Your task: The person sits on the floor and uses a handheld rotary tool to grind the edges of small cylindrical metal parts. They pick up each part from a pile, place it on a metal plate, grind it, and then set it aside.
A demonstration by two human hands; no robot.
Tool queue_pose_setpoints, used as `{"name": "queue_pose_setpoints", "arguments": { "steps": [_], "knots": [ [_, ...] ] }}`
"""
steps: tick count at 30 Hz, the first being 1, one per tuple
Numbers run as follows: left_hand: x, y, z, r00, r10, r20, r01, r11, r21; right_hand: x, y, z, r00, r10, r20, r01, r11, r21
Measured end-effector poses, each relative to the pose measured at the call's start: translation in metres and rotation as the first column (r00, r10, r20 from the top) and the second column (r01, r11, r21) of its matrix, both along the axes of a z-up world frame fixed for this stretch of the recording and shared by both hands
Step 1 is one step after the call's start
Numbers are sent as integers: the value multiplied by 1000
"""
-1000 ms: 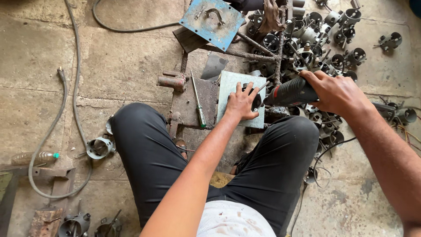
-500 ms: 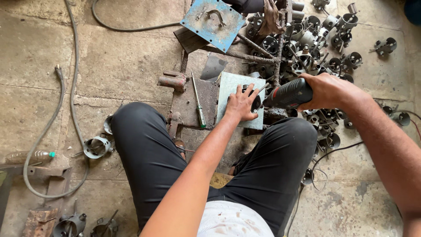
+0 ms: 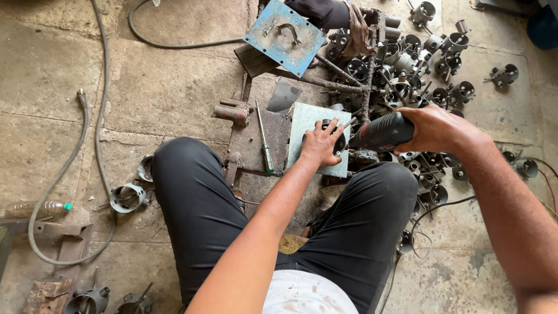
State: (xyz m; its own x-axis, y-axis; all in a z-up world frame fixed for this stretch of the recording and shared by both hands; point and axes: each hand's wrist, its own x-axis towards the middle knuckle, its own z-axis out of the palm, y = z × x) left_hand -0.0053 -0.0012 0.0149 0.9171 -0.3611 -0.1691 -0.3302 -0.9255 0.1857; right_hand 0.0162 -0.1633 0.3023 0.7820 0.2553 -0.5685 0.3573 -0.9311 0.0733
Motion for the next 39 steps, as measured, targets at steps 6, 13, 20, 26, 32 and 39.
{"name": "queue_pose_setpoints", "arguments": {
  "steps": [6,13,20,26,32,39],
  "knots": [
    [1,-1,-1,999,24,-26,-25,999,-21,3,-9,-2,999,31,12,-31,999,38],
    [-2,-5,-8,996,86,7,-85,991,-99,7,-17,2,1000,10,19,-10,1000,18],
    [-3,-5,-8,990,116,76,-103,982,-157,-3,-99,12,950,119,290,-211,927,309],
    [16,18,-67,945,287,-156,-270,416,-868,-126,-98,18,812,-201,548,-23,927,374],
    [-14,63,-91,909,-199,-367,-365,-807,-465,-196,-99,-80,638,-524,565,-88,679,729],
    [-53,53,45,802,-562,-202,-597,-759,-259,-217,-98,-158,452,-655,605,-127,624,771]
  ]
}}
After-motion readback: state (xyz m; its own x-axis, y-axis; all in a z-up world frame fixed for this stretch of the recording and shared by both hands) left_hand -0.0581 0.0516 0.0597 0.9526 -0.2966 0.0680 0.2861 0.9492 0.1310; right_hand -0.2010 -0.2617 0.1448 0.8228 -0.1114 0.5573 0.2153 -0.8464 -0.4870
